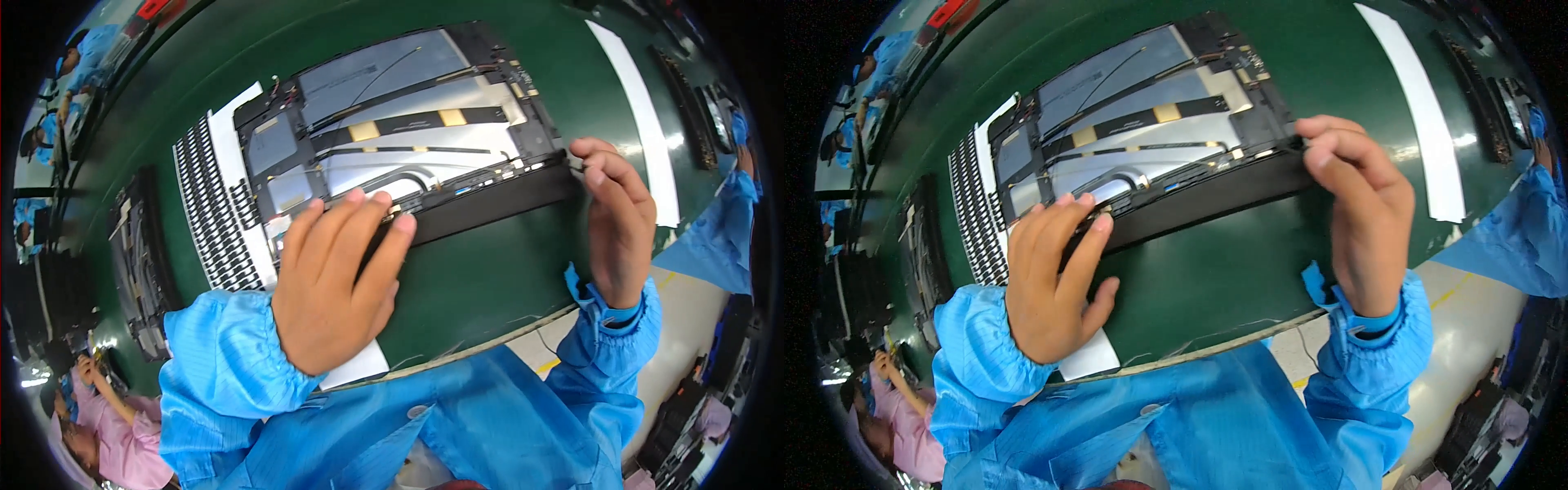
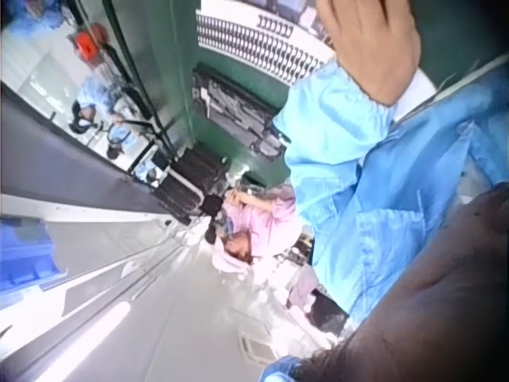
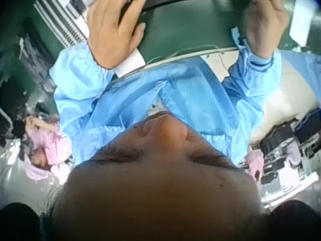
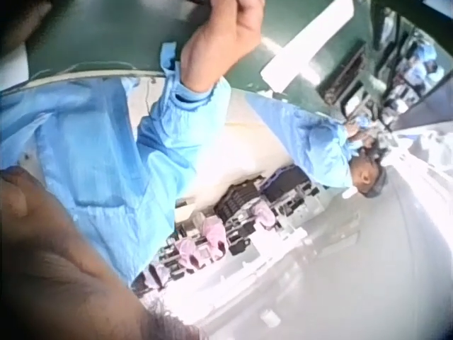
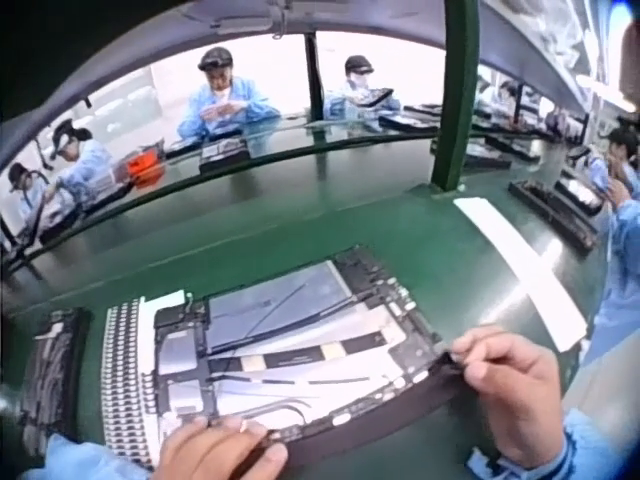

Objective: The person assembles internal components of a tablet chassis by applying adhesive labels and arranging ribbon cables and an internal battery by hand.

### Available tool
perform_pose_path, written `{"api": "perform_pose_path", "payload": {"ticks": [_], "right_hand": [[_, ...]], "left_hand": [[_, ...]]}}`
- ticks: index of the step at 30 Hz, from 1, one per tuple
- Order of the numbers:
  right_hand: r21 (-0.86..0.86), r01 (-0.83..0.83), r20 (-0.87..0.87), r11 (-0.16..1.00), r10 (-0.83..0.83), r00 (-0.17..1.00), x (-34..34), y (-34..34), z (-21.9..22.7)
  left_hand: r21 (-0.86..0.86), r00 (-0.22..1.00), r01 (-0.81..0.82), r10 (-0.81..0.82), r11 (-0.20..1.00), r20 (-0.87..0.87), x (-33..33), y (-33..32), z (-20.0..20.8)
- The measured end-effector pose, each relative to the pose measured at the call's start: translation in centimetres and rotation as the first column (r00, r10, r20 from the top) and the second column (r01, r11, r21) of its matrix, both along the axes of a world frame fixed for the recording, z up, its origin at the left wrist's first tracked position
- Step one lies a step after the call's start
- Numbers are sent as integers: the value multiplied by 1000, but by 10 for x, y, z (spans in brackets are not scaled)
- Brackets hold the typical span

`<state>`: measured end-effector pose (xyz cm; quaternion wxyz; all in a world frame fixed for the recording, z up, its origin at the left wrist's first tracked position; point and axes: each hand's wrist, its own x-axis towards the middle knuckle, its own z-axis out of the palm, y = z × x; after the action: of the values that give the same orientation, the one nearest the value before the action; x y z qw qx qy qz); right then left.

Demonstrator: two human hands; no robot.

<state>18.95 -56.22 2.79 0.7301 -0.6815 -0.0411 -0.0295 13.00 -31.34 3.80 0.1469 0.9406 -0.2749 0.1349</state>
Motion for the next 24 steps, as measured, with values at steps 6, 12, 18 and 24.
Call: {"api": "perform_pose_path", "payload": {"ticks": [6, 12, 18, 24], "right_hand": [[-337, -159, 106, 928, 205, 973, 11, 22, 10], [-512, -108, 140, 852, 207, 968, 5, 26, 3], [-590, -34, 177, 806, 170, 969, 7, 30, 1], [-576, -69, 176, 814, 206, 963, 9, 26, 4]], "left_hand": [[8, 995, 93, -93, 996, -36, 1, -13, -8], [-16, 988, 117, -118, 993, -99, -3, -13, -11], [-34, 979, 155, -158, 987, -128, -3, -12, -15], [-70, 986, 91, -100, 993, -135, -3, -16, -9]]}}
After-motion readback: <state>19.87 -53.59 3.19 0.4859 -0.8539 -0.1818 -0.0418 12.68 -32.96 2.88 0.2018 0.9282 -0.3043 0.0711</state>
